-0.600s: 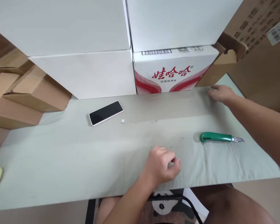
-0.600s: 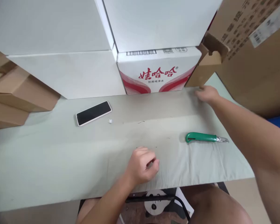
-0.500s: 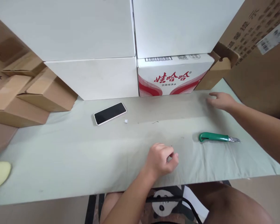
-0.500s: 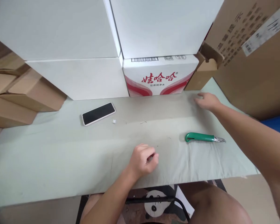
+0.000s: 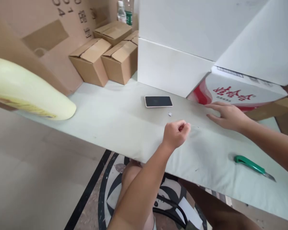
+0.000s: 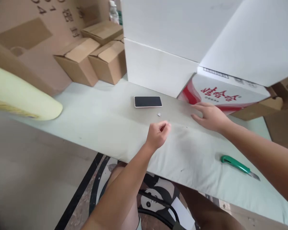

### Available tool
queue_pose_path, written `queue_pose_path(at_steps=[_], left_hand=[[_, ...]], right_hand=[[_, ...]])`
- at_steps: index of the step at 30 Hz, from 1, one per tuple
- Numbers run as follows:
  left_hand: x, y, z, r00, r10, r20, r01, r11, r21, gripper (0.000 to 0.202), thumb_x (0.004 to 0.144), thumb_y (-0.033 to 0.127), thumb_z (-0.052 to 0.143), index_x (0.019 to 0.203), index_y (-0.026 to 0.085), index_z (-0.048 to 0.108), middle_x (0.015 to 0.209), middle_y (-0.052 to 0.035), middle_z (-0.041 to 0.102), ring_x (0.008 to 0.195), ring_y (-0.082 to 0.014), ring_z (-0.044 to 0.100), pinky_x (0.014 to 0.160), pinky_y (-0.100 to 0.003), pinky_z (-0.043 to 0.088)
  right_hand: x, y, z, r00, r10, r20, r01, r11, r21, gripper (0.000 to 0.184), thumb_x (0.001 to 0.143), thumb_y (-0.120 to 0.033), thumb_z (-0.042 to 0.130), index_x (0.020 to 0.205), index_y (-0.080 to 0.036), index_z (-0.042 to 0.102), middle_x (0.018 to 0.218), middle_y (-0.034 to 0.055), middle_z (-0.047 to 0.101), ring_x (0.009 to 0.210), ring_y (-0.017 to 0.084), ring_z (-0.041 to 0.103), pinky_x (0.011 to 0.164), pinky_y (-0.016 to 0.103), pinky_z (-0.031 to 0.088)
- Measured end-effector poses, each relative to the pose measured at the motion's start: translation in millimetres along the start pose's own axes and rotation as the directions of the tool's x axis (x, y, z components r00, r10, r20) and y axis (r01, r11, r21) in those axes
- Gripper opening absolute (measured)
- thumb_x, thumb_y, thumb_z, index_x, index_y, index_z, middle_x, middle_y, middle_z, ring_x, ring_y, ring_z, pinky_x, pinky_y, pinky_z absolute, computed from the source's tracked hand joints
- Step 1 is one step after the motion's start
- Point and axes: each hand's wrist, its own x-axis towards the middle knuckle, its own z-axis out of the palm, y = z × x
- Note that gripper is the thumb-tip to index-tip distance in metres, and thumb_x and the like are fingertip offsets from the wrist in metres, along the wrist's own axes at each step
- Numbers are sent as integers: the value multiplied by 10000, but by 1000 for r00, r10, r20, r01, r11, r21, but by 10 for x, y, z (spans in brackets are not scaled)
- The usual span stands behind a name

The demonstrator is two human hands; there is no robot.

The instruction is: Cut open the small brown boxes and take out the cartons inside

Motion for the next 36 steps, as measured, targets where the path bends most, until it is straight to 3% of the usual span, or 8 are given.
queue_pose_path(at_steps=[5,9,12,16,20,24,29,36], left_hand=[[107,42,-440,967,-215,-134,151,914,-377,375,939,296,524,594,208,405,550,51,319,565,-106,314,576,-289,272],[168,54,-568,924,-327,-198,133,759,-638,364,895,399,464,589,206,492,532,32,378,559,-119,356,585,-298,272],[183,76,-591,922,-377,-89,182,624,-760,402,850,493,467,567,211,516,508,13,405,531,-127,354,583,-313,256],[169,118,-695,903,-430,-20,245,553,-796,403,812,510,514,536,217,505,496,15,370,536,-128,326,608,-322,243],[129,144,-844,902,-424,-77,186,543,-819,315,749,445,489,529,220,500,492,11,366,528,-127,325,599,-325,230],[72,148,-896,904,-416,-100,135,499,-856,244,713,383,468,536,216,479,497,21,349,516,-112,312,583,-306,220],[34,178,-871,904,-414,-108,119,488,-865,249,767,311,456,547,199,490,501,22,349,515,-104,304,581,-292,212],[71,193,-889,866,-453,-213,81,546,-834,262,810,249,445,562,184,498,513,12,358,538,-115,316,597,-293,224]], right_hand=[[818,-1090,156,945,-323,-58,326,943,70,556,950,-408,494,1416,-166,678,1401,185,662,1281,353,654,1108,552,564],[1657,-1937,195,854,-481,-198,496,868,32,562,924,-431,550,1450,-255,634,1434,161,625,1273,386,599,986,595,578],[2246,-2544,74,809,-494,-318,520,854,-7,572,917,-473,592,1460,-295,594,1488,145,580,1289,385,533,1044,643,512],[2744,-3091,-81,868,-363,-339,388,922,7,579,867,-538,626,1429,-402,598,1500,121,532,1272,439,542,997,725,509],[2862,-3236,-61,874,-388,-292,374,922,-106,559,840,-469,620,1396,-422,613,1345,138,622,1166,449,599,925,761,513],[2744,-3270,-25,864,-419,-279,364,903,-229,502,853,-362,583,1351,-314,633,1231,175,678,1140,433,614,938,741,489],[2572,-3328,-27,896,-353,-271,305,931,-202,390,925,-329,519,1261,-173,643,1281,233,660,1198,403,600,1023,691,434],[2123,-3073,-26,891,-392,-229,366,918,-149,587,988,-272,379,1532,-60,439,1506,274,549,1398,371,506,1163,631,313]])
